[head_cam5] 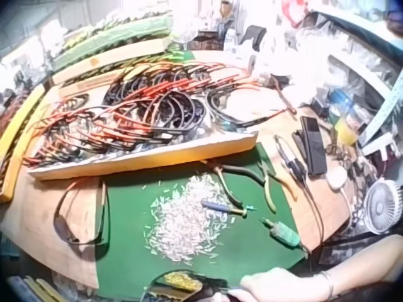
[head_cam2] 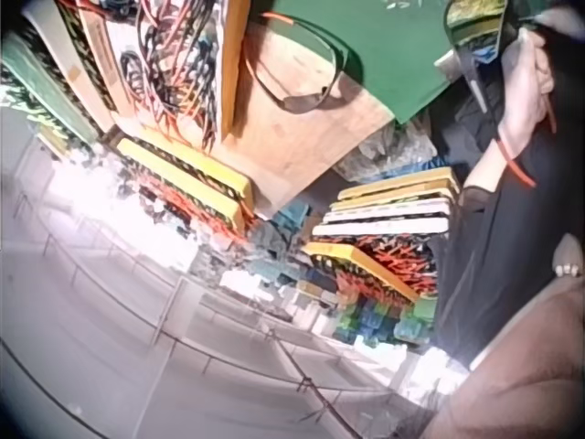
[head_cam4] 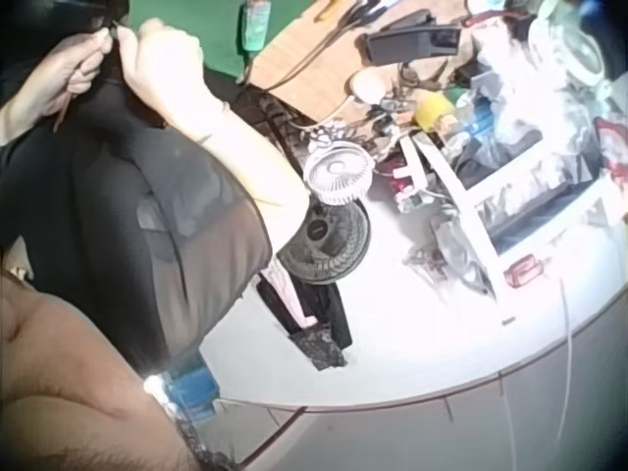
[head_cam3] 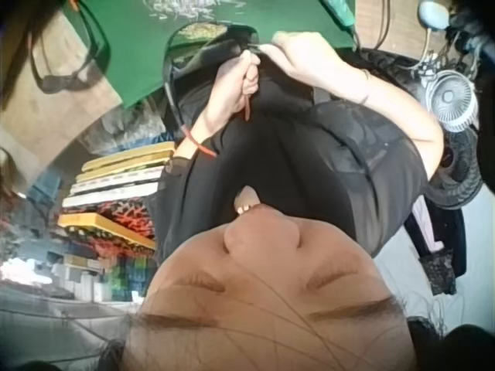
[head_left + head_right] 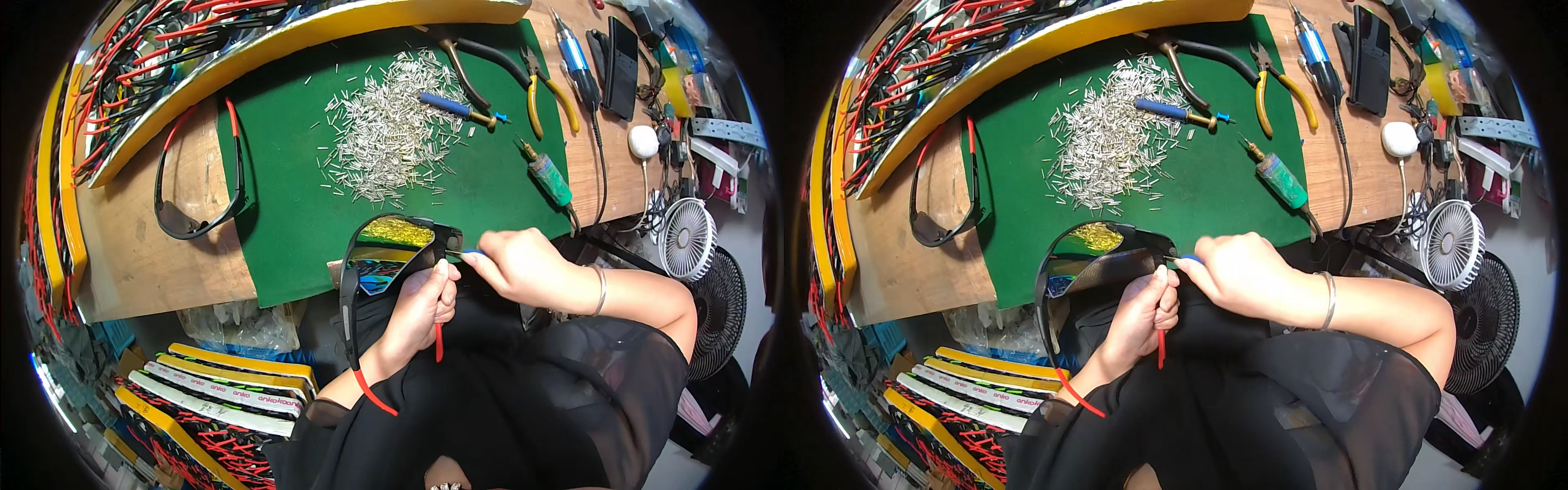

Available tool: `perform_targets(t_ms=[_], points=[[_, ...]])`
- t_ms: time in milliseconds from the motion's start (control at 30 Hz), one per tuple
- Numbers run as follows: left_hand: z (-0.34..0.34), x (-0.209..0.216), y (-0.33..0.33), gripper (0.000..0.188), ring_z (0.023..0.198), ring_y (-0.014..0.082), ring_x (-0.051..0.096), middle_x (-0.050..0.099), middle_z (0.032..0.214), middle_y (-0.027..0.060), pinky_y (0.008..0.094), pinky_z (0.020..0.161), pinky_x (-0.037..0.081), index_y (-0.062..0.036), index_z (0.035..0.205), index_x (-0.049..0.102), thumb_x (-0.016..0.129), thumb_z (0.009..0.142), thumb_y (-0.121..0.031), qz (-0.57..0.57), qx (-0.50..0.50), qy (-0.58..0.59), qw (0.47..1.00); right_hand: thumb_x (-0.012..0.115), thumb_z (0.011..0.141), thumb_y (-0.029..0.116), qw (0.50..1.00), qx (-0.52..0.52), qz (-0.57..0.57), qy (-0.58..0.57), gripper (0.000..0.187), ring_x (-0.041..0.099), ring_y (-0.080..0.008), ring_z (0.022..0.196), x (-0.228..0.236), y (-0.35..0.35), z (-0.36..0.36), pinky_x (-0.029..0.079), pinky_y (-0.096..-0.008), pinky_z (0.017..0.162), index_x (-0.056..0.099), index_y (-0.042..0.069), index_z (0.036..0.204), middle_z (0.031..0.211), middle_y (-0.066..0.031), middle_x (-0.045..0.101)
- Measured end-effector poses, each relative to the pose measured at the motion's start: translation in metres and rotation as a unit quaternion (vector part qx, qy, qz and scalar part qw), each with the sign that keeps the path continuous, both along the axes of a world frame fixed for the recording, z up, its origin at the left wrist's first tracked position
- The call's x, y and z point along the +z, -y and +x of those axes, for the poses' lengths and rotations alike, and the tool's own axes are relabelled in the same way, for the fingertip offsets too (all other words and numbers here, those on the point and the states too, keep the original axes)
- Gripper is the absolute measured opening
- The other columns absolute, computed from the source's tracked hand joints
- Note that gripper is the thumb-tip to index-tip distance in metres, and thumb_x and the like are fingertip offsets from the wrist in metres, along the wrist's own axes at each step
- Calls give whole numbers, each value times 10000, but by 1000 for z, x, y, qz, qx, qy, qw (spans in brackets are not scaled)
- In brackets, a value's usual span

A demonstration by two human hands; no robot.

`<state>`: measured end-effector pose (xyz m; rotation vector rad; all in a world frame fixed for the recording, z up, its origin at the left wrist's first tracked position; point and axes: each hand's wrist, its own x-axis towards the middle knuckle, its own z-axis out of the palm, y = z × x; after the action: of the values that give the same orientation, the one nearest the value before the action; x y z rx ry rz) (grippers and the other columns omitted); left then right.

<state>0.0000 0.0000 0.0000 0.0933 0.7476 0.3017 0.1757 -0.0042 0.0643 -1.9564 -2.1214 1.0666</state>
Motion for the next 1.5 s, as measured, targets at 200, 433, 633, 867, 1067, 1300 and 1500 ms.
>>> perform_targets(t_ms=[200, 433, 633, 867, 1067, 1300, 1500], points=[[1, 1, -2, 267, 400, 28, 243, 396, 560, -29, 185, 377, 200, -38, 899, 467, 368, 959, -278, 8, -4, -1, 1000, 559, 825, 227, 966, 164, 193, 48, 218, 562, -253, 515, -5, 4, 5, 465, -337, 453, 480, 25, 807, 741, -132, 563], [-1, 1, -2, 251, 417, 33, 265, 363, 553, -33, 172, 385, 220, -60, 884, 478, 381, 954, -280, 7, -10, -1, 1000, 590, 808, 245, 992, 93, 59, 64, 262, 557, -301, 529, -4, 6, 3, 475, -366, 469, 457, 20, 798, 704, -141, 538], [-1, 4, -2, 250, 415, 34, 267, 372, 560, -35, 170, 386, 222, -66, 888, 490, 390, 951, -287, 9, -11, -11, 1000, 589, 804, 194, 999, 41, 34, -9, 230, 573, -307, 588, 2, 3, 5, 480, -372, 492, 453, 15, 853, 760, -148, 529], [1, 3, -2, 261, 399, 28, 253, 405, 564, -29, 176, 379, 216, -42, 899, 479, 384, 955, -279, 1, -5, -15, 1000, 536, 848, 241, 994, 32, 91, -48, 242, 567, -312, 549, 2, 1, 7, 476, -378, 504, 492, 6, 815, 622, -139, 532], [1, 5, -4, 260, 398, 28, 259, 412, 563, -28, 173, 378, 223, -44, 902, 482, 392, 952, -282, -6, -10, -28, 1000, 550, 835, 227, 998, 57, 33, 17, 231, 578, -307, 605, 3, -1, 7, 483, -368, 525, 485, 6, 828, 718, -148, 544], [0, 4, -4, 259, 409, 39, 284, 375, 549, -29, 173, 382, 235, -55, 889, 491, 409, 943, -294, 8, -10, -16, 1000, 583, 806, 182, 1000, 29, 7, -4, 235, 576, -317, 621, -2, 5, 9, 480, -378, 542, 443, 13, 891, 766, -155, 546], [0, 3, -3, 269, 397, 30, 263, 421, 568, -27, 175, 374, 222, -38, 899, 481, 397, 950, -288, 6, -7, -25, 1000, 592, 810, 257, 997, 31, 51, -54, 293, 591, -325, 624, 3, 1, 10, 482, -376, 512, 453, 2, 849, 748, -174, 570]])
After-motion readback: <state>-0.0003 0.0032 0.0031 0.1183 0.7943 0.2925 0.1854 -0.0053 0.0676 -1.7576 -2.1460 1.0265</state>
